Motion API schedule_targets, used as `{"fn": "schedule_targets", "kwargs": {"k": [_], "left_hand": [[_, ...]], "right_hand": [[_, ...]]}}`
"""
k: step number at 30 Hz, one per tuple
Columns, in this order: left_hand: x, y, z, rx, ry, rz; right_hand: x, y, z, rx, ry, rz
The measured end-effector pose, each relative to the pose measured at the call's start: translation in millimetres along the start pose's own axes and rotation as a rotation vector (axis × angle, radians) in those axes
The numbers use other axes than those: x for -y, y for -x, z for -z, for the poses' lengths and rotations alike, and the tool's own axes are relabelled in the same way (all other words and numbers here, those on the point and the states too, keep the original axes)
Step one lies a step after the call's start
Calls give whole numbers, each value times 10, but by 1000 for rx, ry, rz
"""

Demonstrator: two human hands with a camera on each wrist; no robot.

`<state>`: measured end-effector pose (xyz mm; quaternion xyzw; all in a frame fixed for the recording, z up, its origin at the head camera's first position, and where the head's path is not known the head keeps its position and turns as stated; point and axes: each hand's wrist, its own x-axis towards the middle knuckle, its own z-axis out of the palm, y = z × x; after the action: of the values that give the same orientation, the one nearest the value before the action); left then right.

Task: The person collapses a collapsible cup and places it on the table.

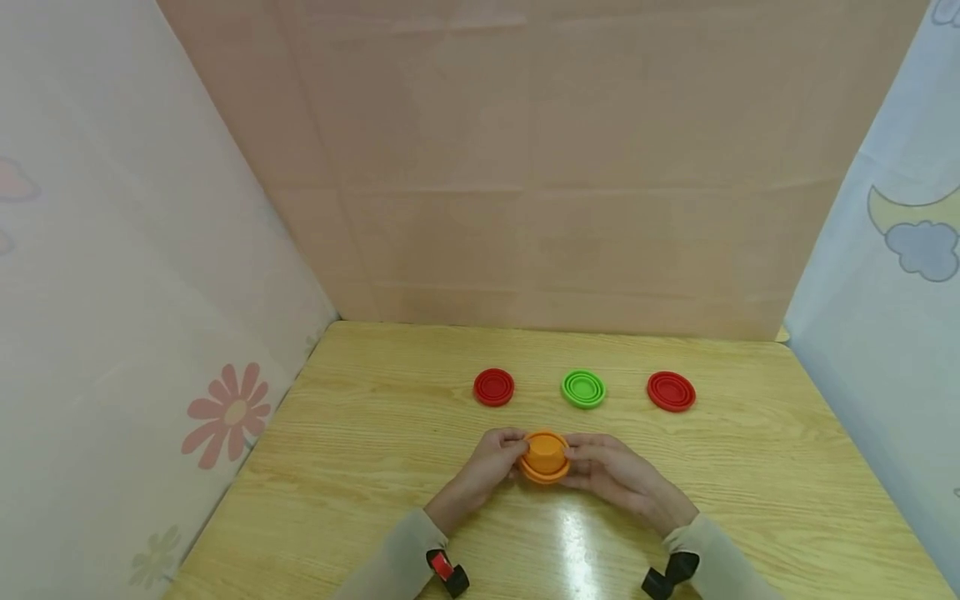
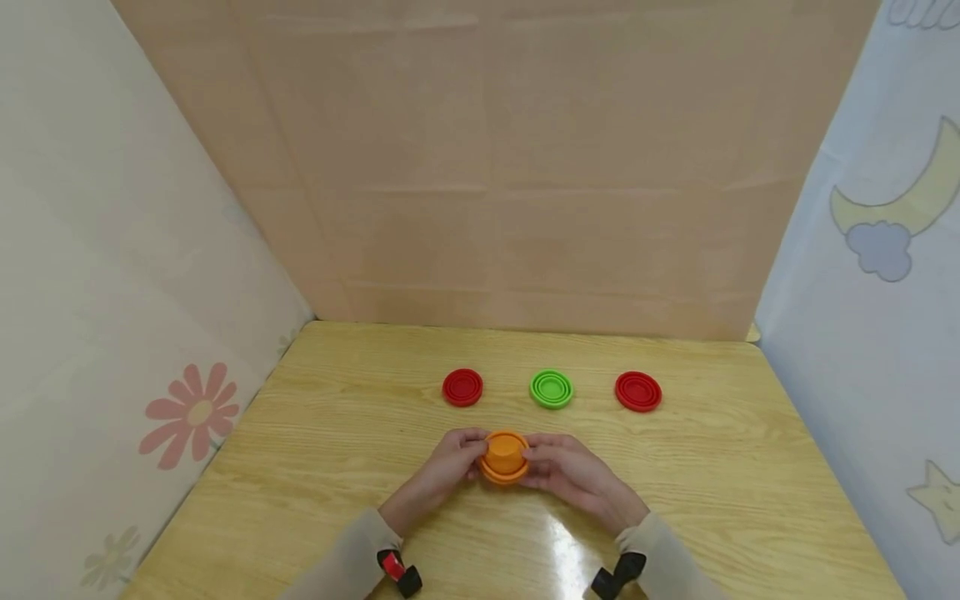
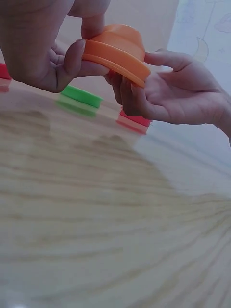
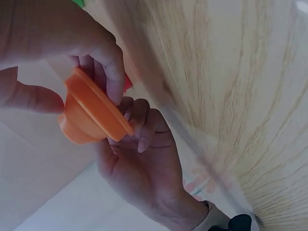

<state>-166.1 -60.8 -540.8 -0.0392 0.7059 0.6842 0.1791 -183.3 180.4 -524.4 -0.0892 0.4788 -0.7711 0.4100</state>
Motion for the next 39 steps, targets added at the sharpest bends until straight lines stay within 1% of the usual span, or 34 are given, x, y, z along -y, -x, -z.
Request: {"fn": "schedule_targets", "kwargs": {"k": [3,5,7,10,13,15,17,22,30,33,36,39], "left_hand": [[6,15,-25,-37,2,-12],[9,28,-47,-60,8,-17],[2,45,-65,-65,31,-15],[-20,69,-70,-27,102,3],[-44,81,-47,47,177,20],[-64,89,-32,83,197,22],[-88,104,-24,98,200,21],[-107,126,-38,76,183,23],[-84,108,-39,63,169,28],[-81,98,-33,59,163,26],[-82,85,-25,49,156,26],[-74,80,-24,38,130,9]], "right_hand": [[16,-12,-14,-21,19,0],[21,-28,-29,-51,45,8],[23,-46,-52,-91,88,22],[16,-64,-81,-168,165,46],[12,-60,-100,-240,227,73],[11,-51,-101,-270,244,86],[10,-46,-98,-284,255,93],[-2,-43,-92,-293,277,80],[-28,-28,-109,-292,276,54],[-35,-29,-108,-289,247,42],[-31,-29,-111,-269,196,33],[-36,-18,-110,-239,153,34]]}}
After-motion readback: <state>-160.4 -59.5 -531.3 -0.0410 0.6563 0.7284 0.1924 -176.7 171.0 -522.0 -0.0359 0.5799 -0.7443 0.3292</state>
